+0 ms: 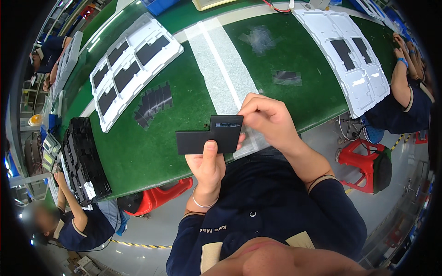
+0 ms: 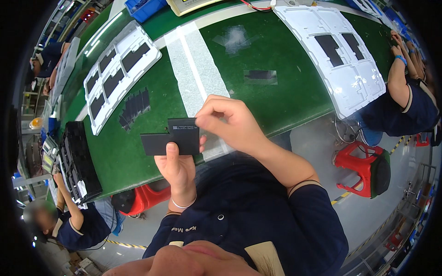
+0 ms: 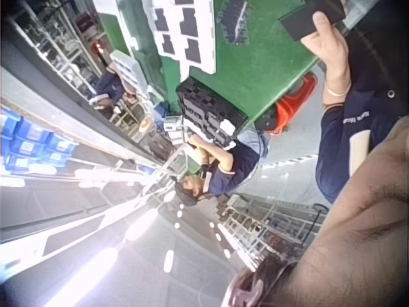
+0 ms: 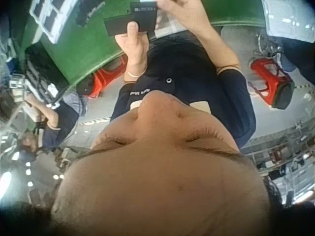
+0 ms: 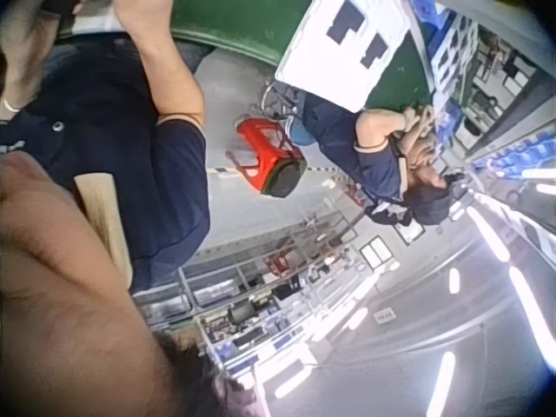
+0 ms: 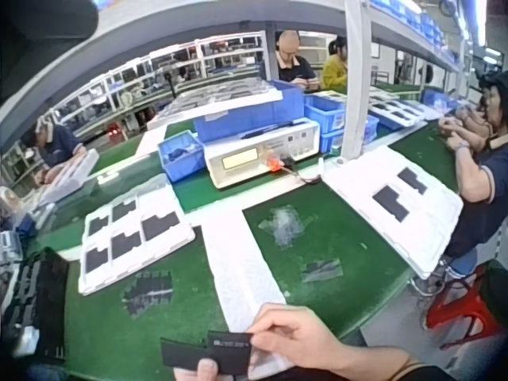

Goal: The person assembles battery packs on an assembly line by peeling protective films and applying them onto black battery components by hand.

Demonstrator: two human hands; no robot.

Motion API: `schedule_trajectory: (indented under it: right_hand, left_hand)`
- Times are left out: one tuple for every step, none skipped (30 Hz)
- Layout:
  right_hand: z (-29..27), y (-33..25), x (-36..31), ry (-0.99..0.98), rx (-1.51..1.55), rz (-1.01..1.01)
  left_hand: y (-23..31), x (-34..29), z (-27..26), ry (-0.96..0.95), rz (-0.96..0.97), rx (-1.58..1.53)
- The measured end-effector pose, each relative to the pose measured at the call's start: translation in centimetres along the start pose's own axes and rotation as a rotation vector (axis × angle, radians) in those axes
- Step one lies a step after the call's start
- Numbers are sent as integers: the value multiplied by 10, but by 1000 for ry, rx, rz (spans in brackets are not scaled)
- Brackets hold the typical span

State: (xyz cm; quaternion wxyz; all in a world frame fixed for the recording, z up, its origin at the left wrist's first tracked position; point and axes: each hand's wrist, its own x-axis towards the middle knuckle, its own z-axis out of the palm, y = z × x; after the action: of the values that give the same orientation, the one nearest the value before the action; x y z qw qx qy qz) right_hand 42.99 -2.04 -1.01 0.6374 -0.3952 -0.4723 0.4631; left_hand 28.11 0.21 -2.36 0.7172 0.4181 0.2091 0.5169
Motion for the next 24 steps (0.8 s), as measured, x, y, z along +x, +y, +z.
schedule_trajectory:
  right_hand:
    - [2, -2, 0, -5, -17, 42]
    - [2, -2, 1, -7, -15, 40]
    - [1, -2, 2, -15, -74, 22]
    - [-1, -2, 2, -22, -134, 3]
    - [-2, -2, 3, -22, -134, 1]
    - [-2, -2, 3, -35, -91, 32]
    - [-3, -2, 5, -48, -48, 62]
    - [-3, -1, 6, -46, -47, 60]
    - [-2, 1, 7, -54, -9, 23]
    - [-2, 2, 9, -64, 28, -13]
    - [-2, 1, 10, -62, 28, -15]
    - [-1, -3, 12, -98, 90, 87]
    - [-1, -6, 13, -133, 152, 190]
    - [0, -8, 14, -131, 151, 189]
    - [1, -10, 14, -133, 159, 258]
    - [1, -10, 16, -137, 167, 327]
    - [0, -9, 17, -136, 168, 327]
    - [-1, -6, 18, -155, 181, 349]
    - [-2, -4, 19, -174, 194, 370]
    - [-2, -4, 20, -172, 194, 371]
    - [-2, -2, 21, -161, 166, 343]
    - [0, -3, 21, -156, 135, 311]
    - [2, -4, 21, -159, 134, 310]
    - [5, -6, 21, -133, 36, 243]
  left_hand:
    - [-1, 0, 1, 0, 3, 2]
    - [-2, 0, 2, -9, 38, 42]
    - [-3, 0, 2, -19, 73, 81]
    - [-2, -1, 2, -19, 63, 74]
    - [-2, -1, 3, -20, 64, 75]
    - [0, -1, 5, -11, 34, 46]
    - [1, 0, 6, -2, 4, 16]
    - [3, 0, 7, -5, 4, 17]
    - [4, -1, 7, -4, -33, 15]
    - [5, -1, 7, -2, -69, 12]
    - [6, -1, 6, -4, -70, 12]
    - [6, -2, 3, -37, -86, 25]
    - [6, -2, 2, -70, -102, 38]
    - [6, -3, 1, -71, -103, 37]
    - [6, -3, 0, -81, -108, 62]
    - [6, -3, -1, -89, -112, 87]
    - [6, -3, -2, -90, -113, 87]
    - [5, -4, -3, -96, -115, 100]
    - [5, -3, -3, -103, -118, 113]
    - [4, -2, -2, -103, -120, 113]
    - [4, -2, 0, -79, -125, 101]
    - [6, -2, 2, -55, -122, 89]
    - [7, -3, 3, -54, -119, 88]
    - [8, -3, 4, -51, -93, 89]
